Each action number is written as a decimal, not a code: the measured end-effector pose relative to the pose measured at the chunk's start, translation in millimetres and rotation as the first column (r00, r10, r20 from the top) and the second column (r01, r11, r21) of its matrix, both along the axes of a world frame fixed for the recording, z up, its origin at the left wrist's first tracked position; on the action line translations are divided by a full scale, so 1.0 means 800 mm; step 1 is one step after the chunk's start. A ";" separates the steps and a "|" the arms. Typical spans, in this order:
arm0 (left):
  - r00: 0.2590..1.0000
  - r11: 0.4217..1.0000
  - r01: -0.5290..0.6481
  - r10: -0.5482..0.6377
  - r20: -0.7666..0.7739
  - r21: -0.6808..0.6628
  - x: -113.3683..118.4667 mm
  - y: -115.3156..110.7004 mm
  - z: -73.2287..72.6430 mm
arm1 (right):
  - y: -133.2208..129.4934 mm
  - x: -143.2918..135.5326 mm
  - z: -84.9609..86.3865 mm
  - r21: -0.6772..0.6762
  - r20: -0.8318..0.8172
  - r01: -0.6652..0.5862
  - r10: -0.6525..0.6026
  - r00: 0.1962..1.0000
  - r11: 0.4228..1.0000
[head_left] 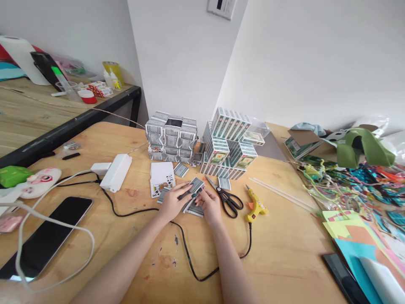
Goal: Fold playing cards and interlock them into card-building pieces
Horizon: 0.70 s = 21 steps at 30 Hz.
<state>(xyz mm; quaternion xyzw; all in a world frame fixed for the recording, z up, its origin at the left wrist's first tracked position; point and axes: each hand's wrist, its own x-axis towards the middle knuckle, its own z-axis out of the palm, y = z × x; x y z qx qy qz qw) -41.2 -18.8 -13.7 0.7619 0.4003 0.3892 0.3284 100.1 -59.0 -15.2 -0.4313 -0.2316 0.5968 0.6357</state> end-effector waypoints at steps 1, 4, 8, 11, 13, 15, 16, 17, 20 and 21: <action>1.000 1.000 0.002 -0.002 0.003 -0.009 0.000 0.001 -0.001 | 0.000 0.001 0.000 0.004 -0.007 -0.005 0.005 1.000 1.000; 1.000 0.999 0.009 -0.009 0.006 -0.036 -0.002 0.001 -0.001 | 0.000 0.002 -0.001 0.014 -0.005 -0.014 0.014 1.000 1.000; 1.000 0.997 0.027 -0.026 0.007 -0.075 -0.003 0.000 0.003 | -0.001 0.001 -0.001 0.025 0.012 -0.023 0.022 1.000 0.999; 0.999 0.994 0.035 -0.034 0.016 -0.107 -0.003 -0.001 0.006 | -0.001 0.000 -0.002 0.013 0.023 -0.001 0.001 1.000 1.000; 0.999 0.993 0.036 -0.034 0.023 -0.115 -0.002 -0.002 0.006 | 0.000 0.000 -0.003 -0.002 0.025 0.028 -0.028 0.999 1.000; 0.999 0.994 0.037 -0.034 0.025 -0.106 -0.002 -0.002 0.005 | 0.001 0.000 -0.004 -0.014 0.019 0.044 -0.044 0.999 0.999; 0.999 0.994 0.038 -0.036 0.024 -0.098 -0.002 -0.002 0.004 | 0.001 0.000 -0.004 -0.018 0.013 0.043 -0.043 0.999 0.999; 0.999 0.995 0.040 -0.038 0.023 -0.089 -0.002 -0.001 0.004 | 0.001 0.001 -0.005 -0.020 0.006 0.037 -0.036 0.999 0.999; 0.998 0.996 0.052 -0.050 0.023 -0.076 -0.003 -0.001 0.003 | 0.000 0.002 -0.004 -0.021 -0.019 0.013 -0.014 1.000 1.000; 0.998 0.995 0.058 -0.056 0.024 -0.076 -0.003 -0.001 0.003 | 0.000 0.003 -0.004 -0.020 -0.026 0.010 -0.010 1.000 1.000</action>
